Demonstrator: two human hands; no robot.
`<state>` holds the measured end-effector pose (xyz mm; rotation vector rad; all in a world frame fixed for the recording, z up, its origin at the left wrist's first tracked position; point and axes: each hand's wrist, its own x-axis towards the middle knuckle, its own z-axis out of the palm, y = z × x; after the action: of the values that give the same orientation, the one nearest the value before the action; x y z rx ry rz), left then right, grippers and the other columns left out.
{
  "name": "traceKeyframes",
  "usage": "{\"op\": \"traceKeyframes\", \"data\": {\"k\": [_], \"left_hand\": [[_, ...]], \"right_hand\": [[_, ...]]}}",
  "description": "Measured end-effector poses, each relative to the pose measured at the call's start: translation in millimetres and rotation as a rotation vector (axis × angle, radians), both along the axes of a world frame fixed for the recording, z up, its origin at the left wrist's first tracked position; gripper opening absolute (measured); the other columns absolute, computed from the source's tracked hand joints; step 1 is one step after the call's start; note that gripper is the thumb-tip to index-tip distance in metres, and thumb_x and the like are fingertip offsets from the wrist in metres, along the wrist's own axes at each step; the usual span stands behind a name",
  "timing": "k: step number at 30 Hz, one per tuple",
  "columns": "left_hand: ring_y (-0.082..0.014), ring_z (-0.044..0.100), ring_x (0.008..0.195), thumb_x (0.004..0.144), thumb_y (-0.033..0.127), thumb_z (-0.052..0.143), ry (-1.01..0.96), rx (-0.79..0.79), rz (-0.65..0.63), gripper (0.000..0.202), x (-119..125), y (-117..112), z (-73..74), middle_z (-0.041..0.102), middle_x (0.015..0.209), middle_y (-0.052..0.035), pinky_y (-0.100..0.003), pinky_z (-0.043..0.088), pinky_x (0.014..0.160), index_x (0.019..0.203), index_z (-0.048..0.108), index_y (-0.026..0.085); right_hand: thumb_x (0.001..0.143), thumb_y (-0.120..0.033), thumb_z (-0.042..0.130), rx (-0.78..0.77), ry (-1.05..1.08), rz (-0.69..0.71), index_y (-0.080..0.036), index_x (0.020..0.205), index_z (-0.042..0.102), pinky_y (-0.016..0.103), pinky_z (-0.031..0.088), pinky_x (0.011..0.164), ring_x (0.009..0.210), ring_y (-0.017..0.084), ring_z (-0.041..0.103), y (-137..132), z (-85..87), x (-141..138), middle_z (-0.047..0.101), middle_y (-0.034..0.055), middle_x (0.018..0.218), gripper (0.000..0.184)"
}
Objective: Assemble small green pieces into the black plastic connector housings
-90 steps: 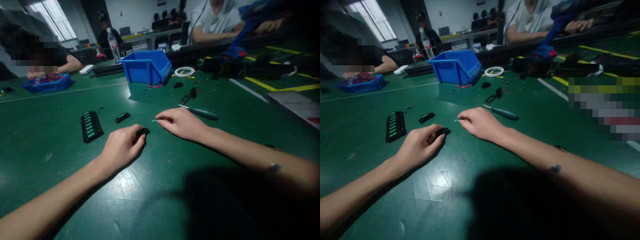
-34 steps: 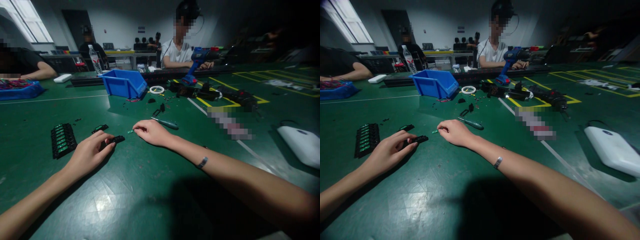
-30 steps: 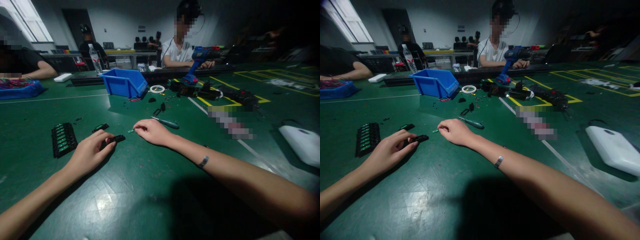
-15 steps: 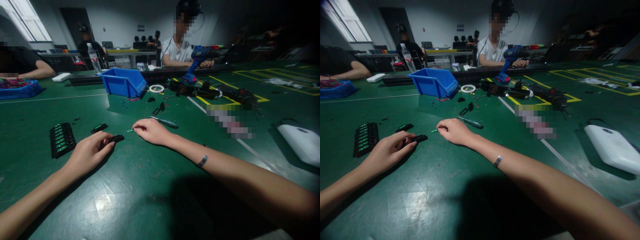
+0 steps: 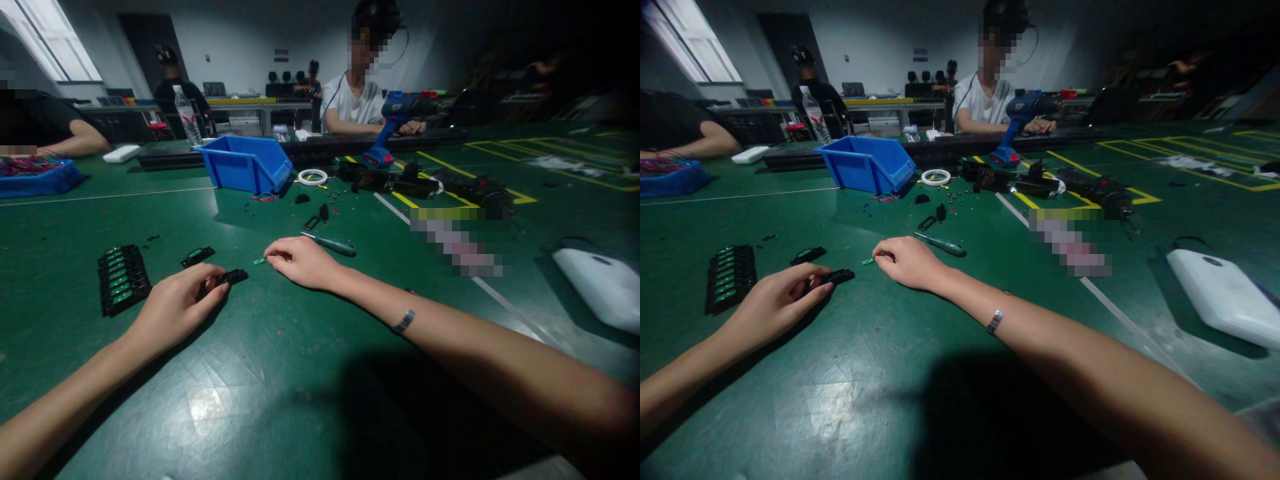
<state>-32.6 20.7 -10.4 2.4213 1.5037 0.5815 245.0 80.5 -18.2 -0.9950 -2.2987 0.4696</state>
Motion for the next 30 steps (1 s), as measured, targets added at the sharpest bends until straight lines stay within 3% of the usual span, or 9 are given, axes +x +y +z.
{"op": "traceKeyframes", "data": {"k": [30], "left_hand": [[-0.0179,0.059,0.071,0.097,0.051,0.055,-0.005,-0.009,0.007,0.036,-1.8,0.8,-2.8,0.064,0.083,-0.0011,-0.027,0.041,0.065,0.117,0.065,0.023]], "right_hand": [[0.094,-0.020,0.058,-0.006,0.007,-0.001,-0.016,0.100,0.077,0.025,0.036,0.067,0.071,0.012,0.058,0.0,-0.2,-0.5,0.072,0.0027,0.083,0.021]]}}
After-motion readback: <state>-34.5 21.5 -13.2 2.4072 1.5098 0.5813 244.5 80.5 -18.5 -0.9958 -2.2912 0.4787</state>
